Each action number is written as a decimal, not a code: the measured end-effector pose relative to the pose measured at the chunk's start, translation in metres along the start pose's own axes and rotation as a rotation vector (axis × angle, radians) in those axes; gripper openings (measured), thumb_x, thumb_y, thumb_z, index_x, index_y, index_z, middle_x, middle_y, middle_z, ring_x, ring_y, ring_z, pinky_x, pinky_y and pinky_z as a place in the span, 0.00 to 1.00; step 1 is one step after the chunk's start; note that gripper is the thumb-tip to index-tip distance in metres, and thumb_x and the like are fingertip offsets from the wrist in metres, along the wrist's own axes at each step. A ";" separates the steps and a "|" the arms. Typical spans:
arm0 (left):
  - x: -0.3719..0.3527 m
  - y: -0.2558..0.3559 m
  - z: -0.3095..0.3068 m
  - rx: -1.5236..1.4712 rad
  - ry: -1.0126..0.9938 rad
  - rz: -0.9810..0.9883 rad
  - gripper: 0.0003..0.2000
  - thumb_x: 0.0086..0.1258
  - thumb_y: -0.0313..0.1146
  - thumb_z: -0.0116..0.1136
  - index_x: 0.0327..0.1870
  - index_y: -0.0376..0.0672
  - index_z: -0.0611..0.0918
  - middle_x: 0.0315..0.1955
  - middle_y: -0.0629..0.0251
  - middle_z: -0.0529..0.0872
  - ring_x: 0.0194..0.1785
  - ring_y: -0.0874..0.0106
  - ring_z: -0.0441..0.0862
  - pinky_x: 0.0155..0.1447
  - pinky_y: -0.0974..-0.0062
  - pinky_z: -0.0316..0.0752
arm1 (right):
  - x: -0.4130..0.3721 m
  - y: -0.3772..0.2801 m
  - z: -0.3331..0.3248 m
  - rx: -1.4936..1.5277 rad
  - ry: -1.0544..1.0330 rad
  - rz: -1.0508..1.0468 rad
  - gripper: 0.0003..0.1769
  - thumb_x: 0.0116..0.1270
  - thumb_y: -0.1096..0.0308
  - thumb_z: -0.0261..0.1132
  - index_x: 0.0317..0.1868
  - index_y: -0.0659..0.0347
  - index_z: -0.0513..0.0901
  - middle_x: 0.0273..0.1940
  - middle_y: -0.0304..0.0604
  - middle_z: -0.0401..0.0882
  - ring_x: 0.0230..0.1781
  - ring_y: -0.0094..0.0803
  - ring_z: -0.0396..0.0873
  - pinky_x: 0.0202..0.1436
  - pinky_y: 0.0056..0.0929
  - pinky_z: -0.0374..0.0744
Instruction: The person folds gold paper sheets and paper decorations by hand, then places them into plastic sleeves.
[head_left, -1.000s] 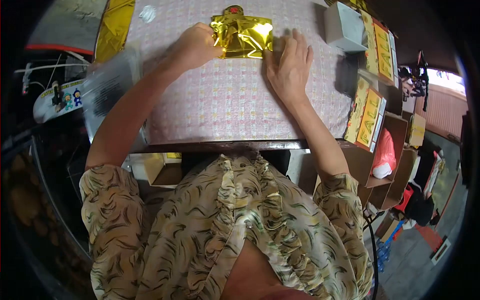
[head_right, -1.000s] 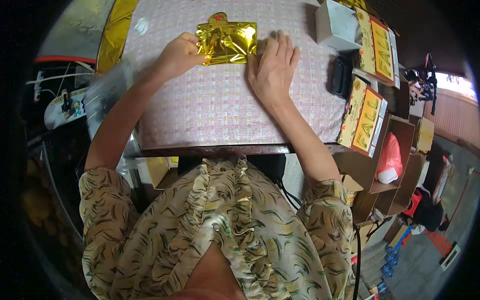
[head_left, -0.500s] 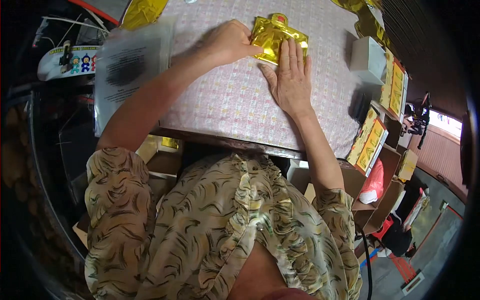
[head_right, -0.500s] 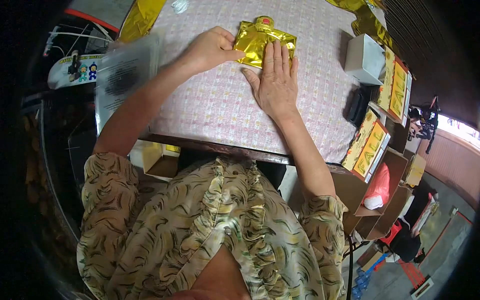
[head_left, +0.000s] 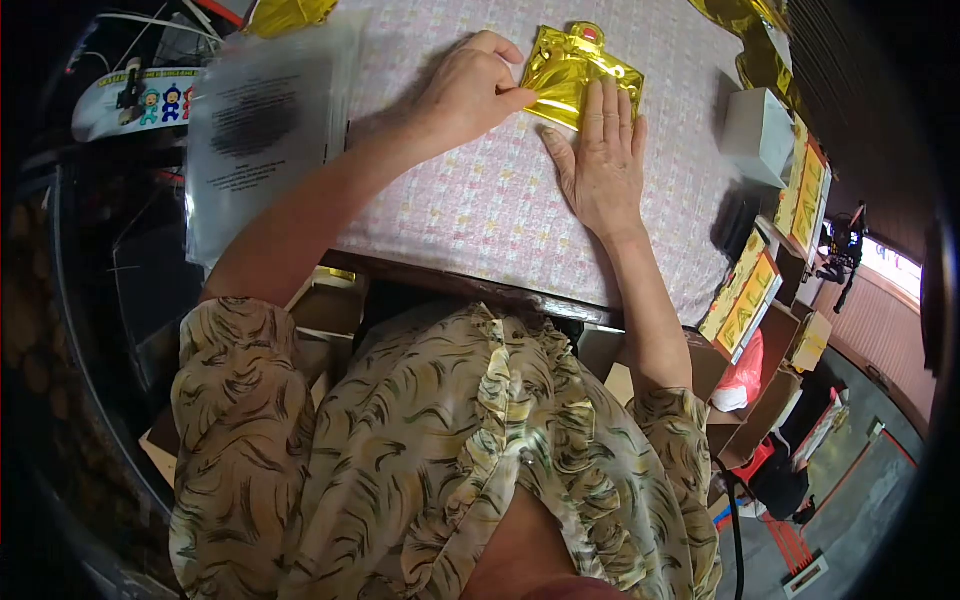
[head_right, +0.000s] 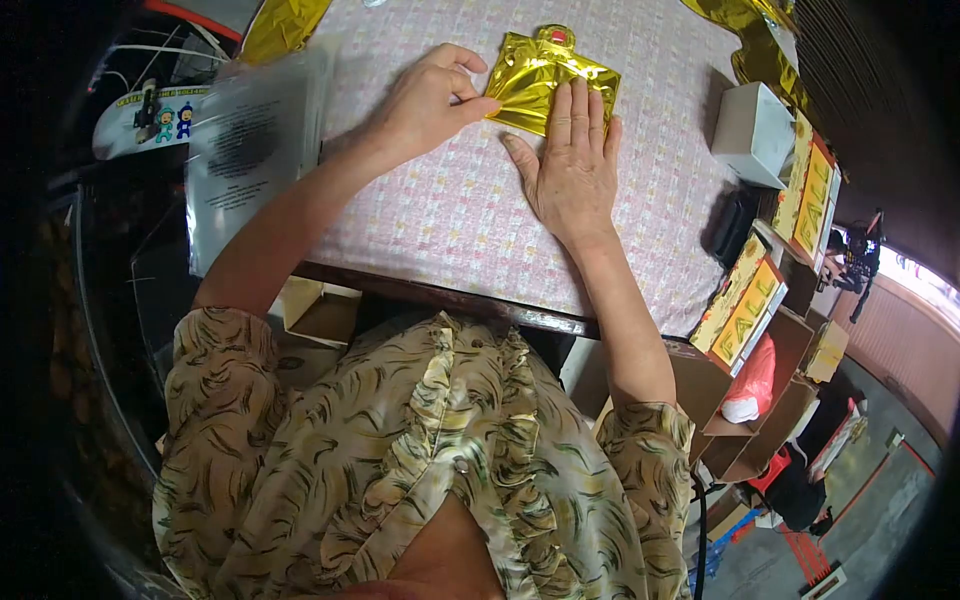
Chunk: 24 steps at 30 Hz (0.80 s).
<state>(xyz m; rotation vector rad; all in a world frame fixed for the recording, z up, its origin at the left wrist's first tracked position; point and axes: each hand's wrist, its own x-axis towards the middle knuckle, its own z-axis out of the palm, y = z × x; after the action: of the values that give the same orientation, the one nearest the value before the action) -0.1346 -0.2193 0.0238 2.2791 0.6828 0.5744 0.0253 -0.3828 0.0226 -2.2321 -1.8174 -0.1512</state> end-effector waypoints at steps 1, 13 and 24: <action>0.000 0.000 0.001 0.001 0.010 0.017 0.13 0.65 0.37 0.74 0.31 0.33 0.90 0.54 0.57 0.85 0.54 0.62 0.85 0.56 0.67 0.79 | 0.000 0.000 0.000 -0.002 0.005 -0.006 0.48 0.79 0.36 0.54 0.82 0.68 0.56 0.82 0.58 0.55 0.83 0.55 0.55 0.83 0.59 0.53; -0.006 0.022 -0.003 0.376 0.182 0.245 0.25 0.73 0.37 0.65 0.71 0.48 0.78 0.71 0.61 0.76 0.74 0.63 0.73 0.74 0.51 0.64 | -0.002 0.001 0.004 0.015 0.042 0.029 0.49 0.78 0.35 0.53 0.82 0.68 0.57 0.82 0.57 0.56 0.83 0.54 0.54 0.83 0.59 0.53; 0.011 0.011 0.017 0.713 -0.153 0.320 0.30 0.86 0.49 0.41 0.83 0.45 0.62 0.83 0.66 0.59 0.85 0.70 0.54 0.84 0.45 0.40 | -0.003 0.002 0.004 0.010 0.056 0.023 0.49 0.78 0.33 0.50 0.79 0.71 0.62 0.79 0.57 0.62 0.83 0.50 0.55 0.84 0.57 0.49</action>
<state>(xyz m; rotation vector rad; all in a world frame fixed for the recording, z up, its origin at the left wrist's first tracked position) -0.1136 -0.2276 0.0227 3.0972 0.4942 0.3158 0.0265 -0.3851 0.0181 -2.2186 -1.7593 -0.1981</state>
